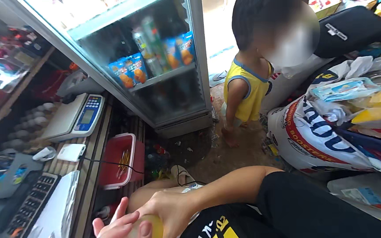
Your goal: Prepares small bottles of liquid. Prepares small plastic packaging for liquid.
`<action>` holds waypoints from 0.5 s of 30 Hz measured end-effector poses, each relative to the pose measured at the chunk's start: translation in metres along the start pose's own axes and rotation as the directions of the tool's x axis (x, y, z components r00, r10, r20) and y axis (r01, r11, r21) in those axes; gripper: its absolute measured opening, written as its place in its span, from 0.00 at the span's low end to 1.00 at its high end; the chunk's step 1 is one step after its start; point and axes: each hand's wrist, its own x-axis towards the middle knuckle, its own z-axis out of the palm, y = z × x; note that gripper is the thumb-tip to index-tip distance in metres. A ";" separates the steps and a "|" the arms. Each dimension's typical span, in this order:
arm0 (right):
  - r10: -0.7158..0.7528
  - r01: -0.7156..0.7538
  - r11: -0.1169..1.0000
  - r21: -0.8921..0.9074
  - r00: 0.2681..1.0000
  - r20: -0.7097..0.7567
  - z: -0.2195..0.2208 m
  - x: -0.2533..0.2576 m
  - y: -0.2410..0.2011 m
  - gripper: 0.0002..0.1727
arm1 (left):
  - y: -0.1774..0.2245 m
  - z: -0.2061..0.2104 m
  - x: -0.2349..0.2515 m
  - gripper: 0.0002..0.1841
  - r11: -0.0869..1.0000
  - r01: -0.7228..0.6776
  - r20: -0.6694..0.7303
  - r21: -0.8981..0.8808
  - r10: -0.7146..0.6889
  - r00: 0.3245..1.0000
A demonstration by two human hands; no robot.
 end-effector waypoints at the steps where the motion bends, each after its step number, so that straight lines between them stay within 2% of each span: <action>1: 0.009 -0.009 1.000 -0.009 1.000 -0.013 0.001 -0.001 0.003 0.30 | -0.004 0.004 -0.002 0.11 1.000 0.000 -0.014 0.013 0.000 1.000; 4: 0.054 -0.058 0.997 0.052 0.995 0.078 -0.002 -0.002 0.012 0.28 | -0.011 0.005 -0.005 0.11 0.998 0.030 0.052 -0.055 -0.028 0.998; 11: -0.002 -0.063 0.922 0.381 0.986 0.167 0.008 -0.007 0.028 0.27 | -0.007 0.010 -0.008 0.10 0.984 0.083 0.142 -0.159 -0.060 0.988; 15: -0.002 -0.084 0.909 0.408 0.979 0.206 0.008 -0.008 0.036 0.29 | -0.014 0.008 -0.010 0.09 0.972 0.110 0.161 -0.206 -0.077 0.984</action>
